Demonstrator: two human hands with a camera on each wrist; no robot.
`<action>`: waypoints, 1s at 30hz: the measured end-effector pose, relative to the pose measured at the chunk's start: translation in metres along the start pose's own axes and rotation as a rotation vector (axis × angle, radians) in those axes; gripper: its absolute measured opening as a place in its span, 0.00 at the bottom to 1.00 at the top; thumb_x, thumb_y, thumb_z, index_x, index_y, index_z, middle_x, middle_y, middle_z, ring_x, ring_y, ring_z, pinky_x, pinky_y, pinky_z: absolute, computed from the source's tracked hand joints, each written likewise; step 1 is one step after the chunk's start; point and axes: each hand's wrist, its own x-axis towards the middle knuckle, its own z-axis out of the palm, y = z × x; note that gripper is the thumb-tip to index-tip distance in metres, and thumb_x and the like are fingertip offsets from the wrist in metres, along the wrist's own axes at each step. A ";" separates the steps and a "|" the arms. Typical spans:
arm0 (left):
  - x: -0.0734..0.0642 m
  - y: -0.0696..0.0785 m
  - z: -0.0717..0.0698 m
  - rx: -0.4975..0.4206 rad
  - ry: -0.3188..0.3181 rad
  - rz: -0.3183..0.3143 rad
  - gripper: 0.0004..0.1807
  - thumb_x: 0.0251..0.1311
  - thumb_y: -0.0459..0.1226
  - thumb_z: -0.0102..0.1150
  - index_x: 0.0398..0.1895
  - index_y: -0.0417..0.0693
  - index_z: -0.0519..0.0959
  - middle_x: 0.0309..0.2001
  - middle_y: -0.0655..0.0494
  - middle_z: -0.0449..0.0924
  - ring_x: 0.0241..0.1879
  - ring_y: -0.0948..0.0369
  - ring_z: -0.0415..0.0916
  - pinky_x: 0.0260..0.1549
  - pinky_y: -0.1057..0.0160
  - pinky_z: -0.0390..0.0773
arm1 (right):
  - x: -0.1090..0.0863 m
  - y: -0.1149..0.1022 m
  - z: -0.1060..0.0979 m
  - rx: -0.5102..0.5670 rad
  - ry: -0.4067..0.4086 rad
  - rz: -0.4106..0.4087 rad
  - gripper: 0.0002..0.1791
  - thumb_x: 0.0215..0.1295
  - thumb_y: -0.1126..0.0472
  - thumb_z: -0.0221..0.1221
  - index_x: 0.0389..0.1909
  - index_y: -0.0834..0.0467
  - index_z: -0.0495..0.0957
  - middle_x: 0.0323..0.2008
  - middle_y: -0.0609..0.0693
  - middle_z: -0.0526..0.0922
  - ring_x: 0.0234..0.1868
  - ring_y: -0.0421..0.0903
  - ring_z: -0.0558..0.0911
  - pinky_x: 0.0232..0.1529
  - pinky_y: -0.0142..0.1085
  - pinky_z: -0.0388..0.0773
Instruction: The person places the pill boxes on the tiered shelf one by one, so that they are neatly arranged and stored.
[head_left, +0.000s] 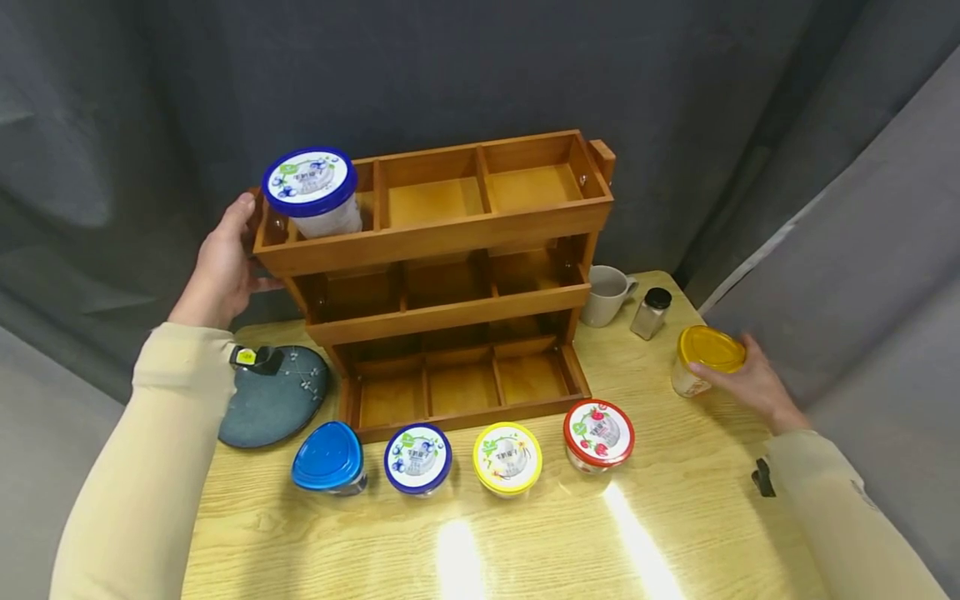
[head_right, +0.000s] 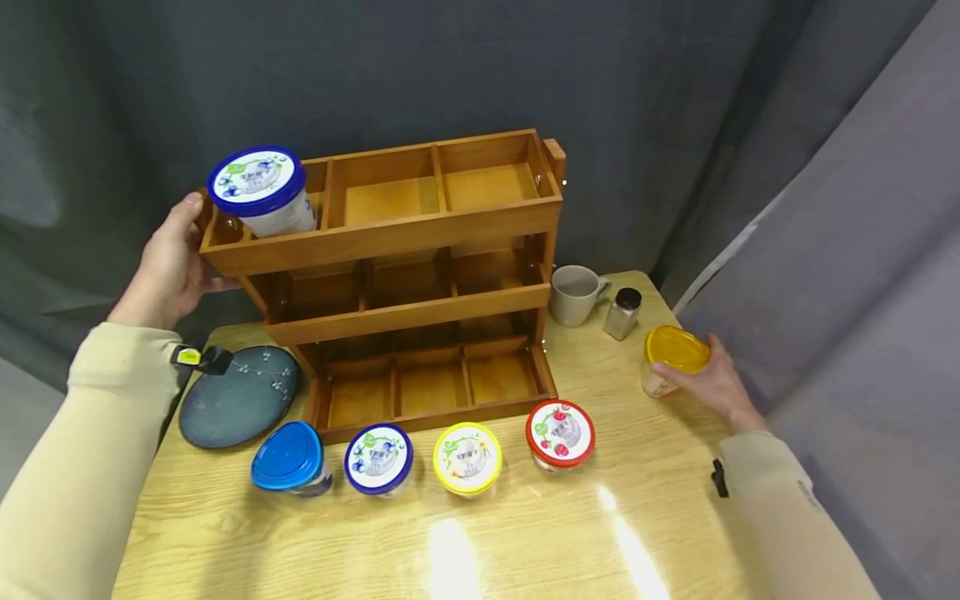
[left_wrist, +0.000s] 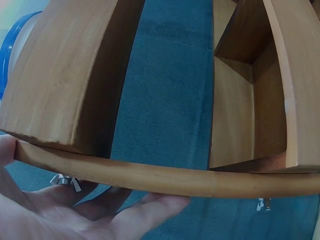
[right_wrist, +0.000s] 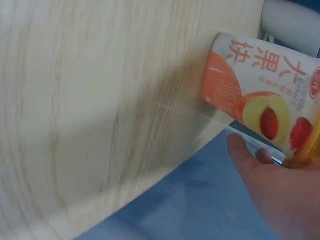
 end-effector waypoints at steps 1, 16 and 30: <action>0.000 0.000 0.000 0.001 0.000 0.000 0.36 0.67 0.67 0.40 0.73 0.64 0.61 0.76 0.51 0.53 0.72 0.42 0.54 0.64 0.30 0.51 | 0.000 0.001 0.001 0.009 0.003 0.005 0.64 0.63 0.38 0.63 0.75 0.67 0.27 0.70 0.79 0.46 0.65 0.75 0.58 0.61 0.70 0.57; 0.000 -0.001 -0.001 0.000 -0.010 0.018 0.34 0.68 0.66 0.39 0.72 0.64 0.61 0.76 0.50 0.53 0.72 0.43 0.54 0.63 0.29 0.50 | -0.001 0.000 0.009 0.023 0.052 0.029 0.63 0.59 0.36 0.65 0.75 0.69 0.37 0.66 0.76 0.56 0.61 0.70 0.64 0.60 0.67 0.61; 0.000 0.000 0.000 -0.015 -0.003 0.000 0.37 0.67 0.67 0.40 0.73 0.60 0.61 0.75 0.47 0.53 0.70 0.43 0.55 0.65 0.31 0.51 | -0.029 -0.065 -0.011 0.014 0.099 0.053 0.66 0.58 0.32 0.63 0.76 0.69 0.36 0.67 0.76 0.57 0.59 0.71 0.65 0.56 0.66 0.66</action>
